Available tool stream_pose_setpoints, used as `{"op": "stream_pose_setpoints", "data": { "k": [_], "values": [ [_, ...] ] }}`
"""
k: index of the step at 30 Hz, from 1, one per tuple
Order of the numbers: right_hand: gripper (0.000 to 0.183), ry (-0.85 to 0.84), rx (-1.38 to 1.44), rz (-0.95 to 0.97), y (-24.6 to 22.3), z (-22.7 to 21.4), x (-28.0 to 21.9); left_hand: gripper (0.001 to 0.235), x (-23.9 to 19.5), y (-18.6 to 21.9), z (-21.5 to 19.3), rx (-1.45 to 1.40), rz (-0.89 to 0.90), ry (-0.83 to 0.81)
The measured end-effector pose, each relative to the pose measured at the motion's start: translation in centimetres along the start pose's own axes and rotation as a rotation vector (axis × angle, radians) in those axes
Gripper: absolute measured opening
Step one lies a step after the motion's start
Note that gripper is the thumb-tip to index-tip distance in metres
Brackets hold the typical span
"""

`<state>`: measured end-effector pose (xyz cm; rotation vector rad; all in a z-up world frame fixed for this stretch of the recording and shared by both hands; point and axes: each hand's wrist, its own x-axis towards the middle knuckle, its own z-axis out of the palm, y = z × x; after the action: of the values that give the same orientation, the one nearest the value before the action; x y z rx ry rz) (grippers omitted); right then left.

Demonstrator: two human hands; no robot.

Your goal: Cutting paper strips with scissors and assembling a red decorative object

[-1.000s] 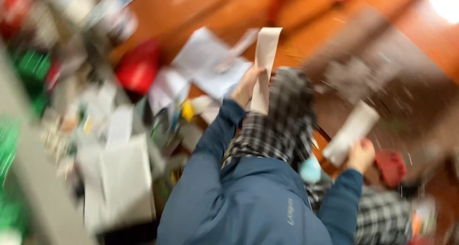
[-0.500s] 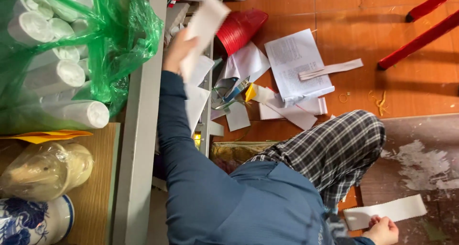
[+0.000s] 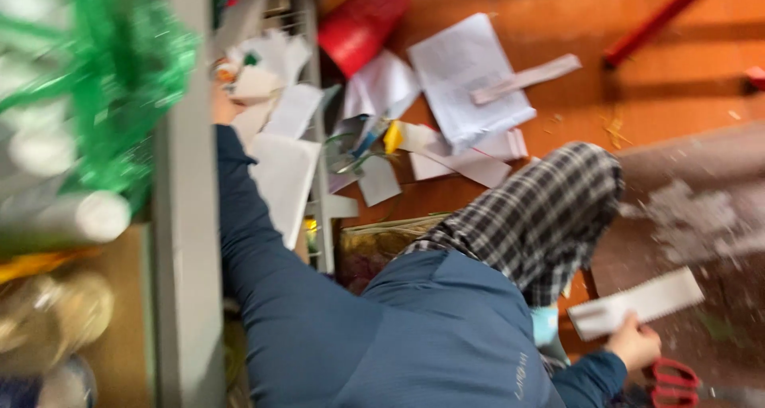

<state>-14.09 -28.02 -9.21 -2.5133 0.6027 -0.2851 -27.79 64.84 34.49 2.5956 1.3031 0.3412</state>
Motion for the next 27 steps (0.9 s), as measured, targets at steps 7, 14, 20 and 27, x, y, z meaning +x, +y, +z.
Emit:
{"op": "stream_pose_setpoints", "data": {
  "k": [7,14,20,27],
  "values": [
    [0.059,-0.021,-0.270,0.119,-6.7,-2.8,-2.0,0.089,9.3,-5.7,13.6,0.182,0.217,0.035],
    [0.072,-0.127,-0.218,0.341,-9.0,-1.0,-2.9,0.040,10.5,1.1,11.6,0.515,0.382,0.153],
    [0.094,-0.122,-0.160,0.463,-12.2,-1.9,-5.0,0.016,-0.6,23.2,20.7,-0.147,0.815,0.133],
    [0.101,-0.038,0.140,0.540,-13.2,-0.9,-5.1,0.046,-30.0,45.7,40.6,-0.872,1.640,-0.427]
  ]
}}
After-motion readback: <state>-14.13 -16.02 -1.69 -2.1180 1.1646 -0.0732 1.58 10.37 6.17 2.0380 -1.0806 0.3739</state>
